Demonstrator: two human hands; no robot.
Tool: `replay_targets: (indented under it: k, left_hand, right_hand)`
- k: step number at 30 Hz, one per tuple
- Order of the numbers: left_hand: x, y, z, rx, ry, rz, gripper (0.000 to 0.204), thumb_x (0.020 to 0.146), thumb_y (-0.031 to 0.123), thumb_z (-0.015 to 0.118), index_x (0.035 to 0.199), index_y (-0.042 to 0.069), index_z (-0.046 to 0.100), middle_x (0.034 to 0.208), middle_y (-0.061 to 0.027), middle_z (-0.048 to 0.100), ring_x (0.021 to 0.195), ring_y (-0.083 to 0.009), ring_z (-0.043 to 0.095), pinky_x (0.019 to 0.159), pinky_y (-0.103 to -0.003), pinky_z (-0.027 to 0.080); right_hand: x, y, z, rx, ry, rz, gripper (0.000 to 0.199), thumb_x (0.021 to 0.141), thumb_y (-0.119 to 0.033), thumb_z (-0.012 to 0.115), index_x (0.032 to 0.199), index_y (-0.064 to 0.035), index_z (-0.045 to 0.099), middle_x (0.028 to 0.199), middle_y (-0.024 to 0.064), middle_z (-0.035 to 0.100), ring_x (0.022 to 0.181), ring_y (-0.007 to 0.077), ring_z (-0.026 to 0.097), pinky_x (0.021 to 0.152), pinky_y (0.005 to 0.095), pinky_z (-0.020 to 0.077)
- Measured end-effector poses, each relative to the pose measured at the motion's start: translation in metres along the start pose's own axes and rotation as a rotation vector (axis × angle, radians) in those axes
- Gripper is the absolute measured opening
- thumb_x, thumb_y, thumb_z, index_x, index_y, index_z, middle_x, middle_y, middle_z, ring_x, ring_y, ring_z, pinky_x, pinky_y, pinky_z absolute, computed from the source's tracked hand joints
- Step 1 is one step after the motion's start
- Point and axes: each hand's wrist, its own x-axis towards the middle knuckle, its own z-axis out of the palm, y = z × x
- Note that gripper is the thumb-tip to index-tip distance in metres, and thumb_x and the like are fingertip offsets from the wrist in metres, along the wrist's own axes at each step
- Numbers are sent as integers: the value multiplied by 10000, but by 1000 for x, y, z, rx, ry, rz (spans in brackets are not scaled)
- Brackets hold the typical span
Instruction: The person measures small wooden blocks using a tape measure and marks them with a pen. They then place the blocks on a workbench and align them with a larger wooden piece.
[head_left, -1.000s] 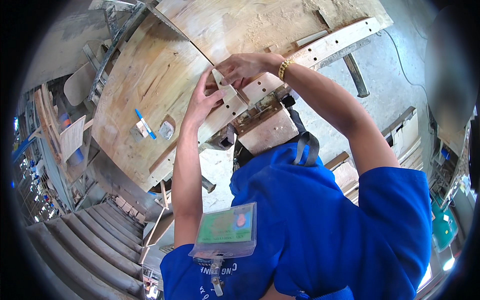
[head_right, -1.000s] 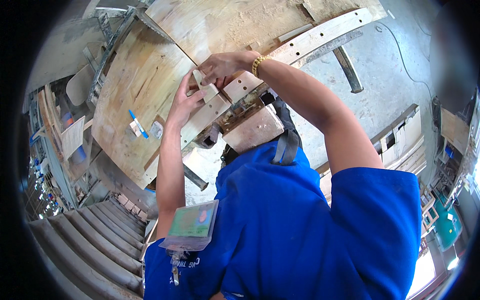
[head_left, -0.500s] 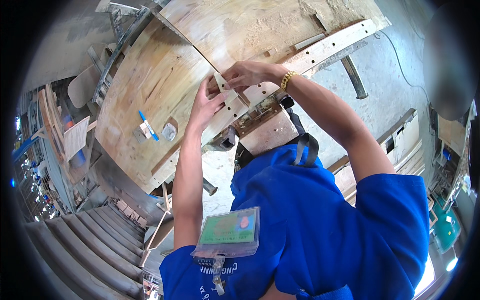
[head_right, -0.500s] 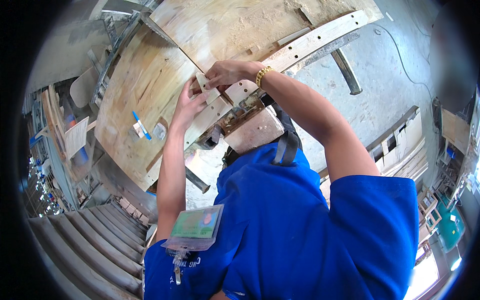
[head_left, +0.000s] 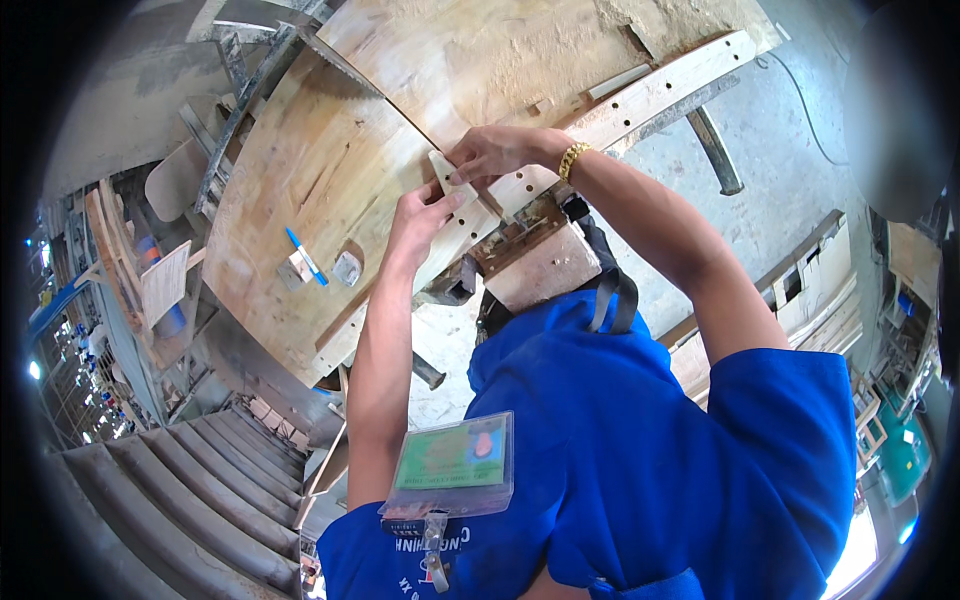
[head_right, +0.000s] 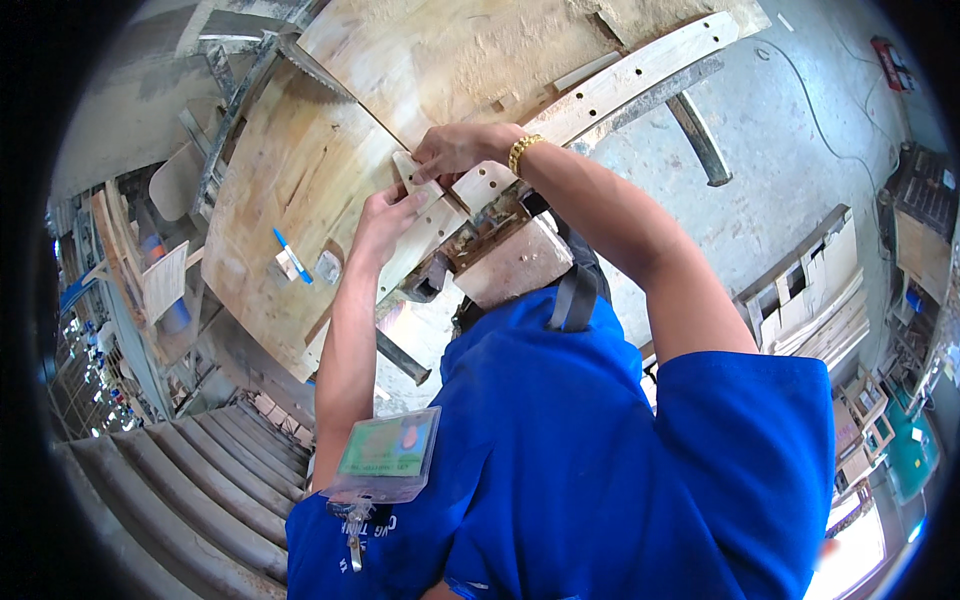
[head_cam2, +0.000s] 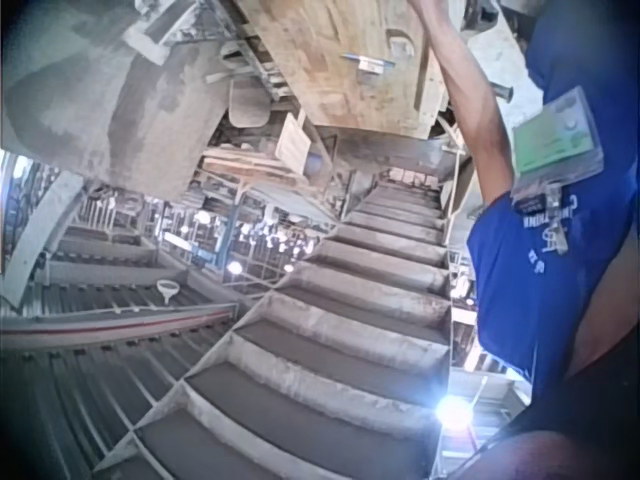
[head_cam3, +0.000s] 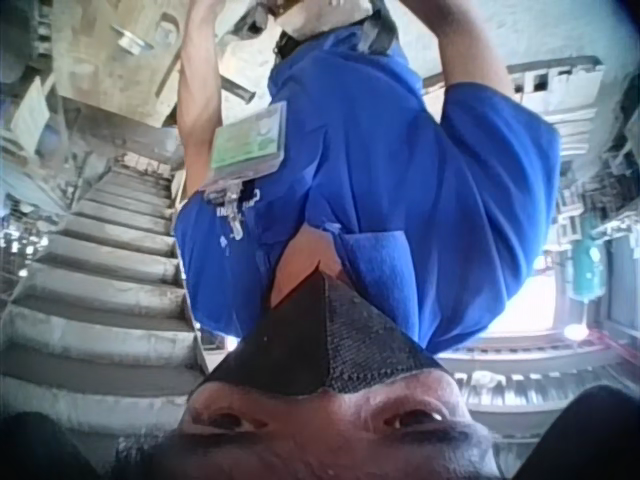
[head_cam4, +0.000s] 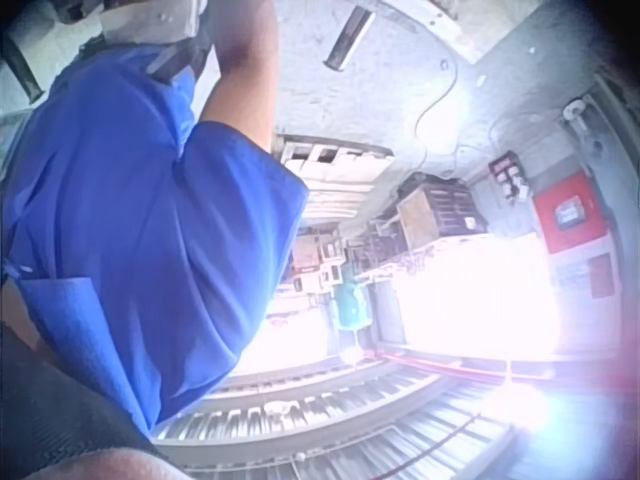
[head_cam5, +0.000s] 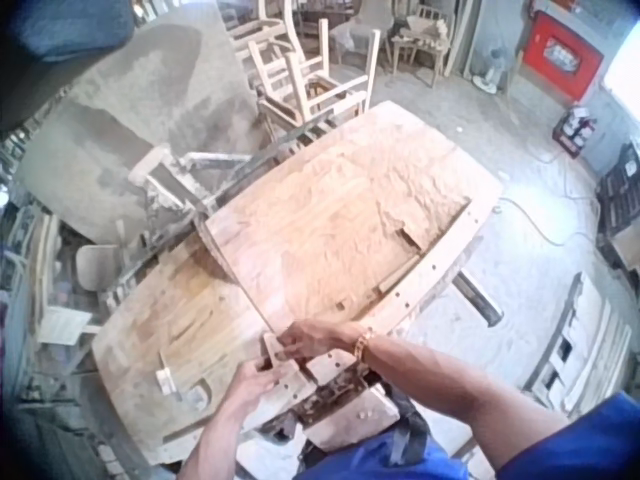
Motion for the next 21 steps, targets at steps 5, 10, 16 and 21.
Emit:
replay_targets:
  k: [5,10,16,21]
  left_hand:
    - [-1,3,4,-81,-20,3,391,872,141,659,1195,-61,571,1025,-77,644,881,-119,610,784,-248,481]
    - [-1,3,0,-13,-14,-32,370,883,143,644,1190,-53,576,1008,-66,643,839,-106,600,750,-242,475]
    - [0,-2,-1,-53,-29,-10,385,867,166,664,1184,-38,592,994,-73,652,835,-118,592,749,-254,460]
    - [1,6,8,-54,-26,-36,399,855,180,679,1184,-32,604,995,-80,661,855,-128,598,763,-261,458]
  right_hand:
    - [0,-2,-1,11,-3,12,320,900,-309,617,1056,-33,655,805,69,678,727,148,623,680,302,513]
    - [-1,-3,1,-40,26,-24,333,894,-338,607,1036,-43,663,751,67,667,688,141,608,624,299,480]
    - [-4,-5,1,-80,47,-18,325,887,-347,601,1013,-57,678,712,57,652,656,141,586,581,310,454]
    - [-10,-5,3,-173,107,-16,332,879,-357,602,945,-48,701,704,74,652,652,172,577,612,341,451]
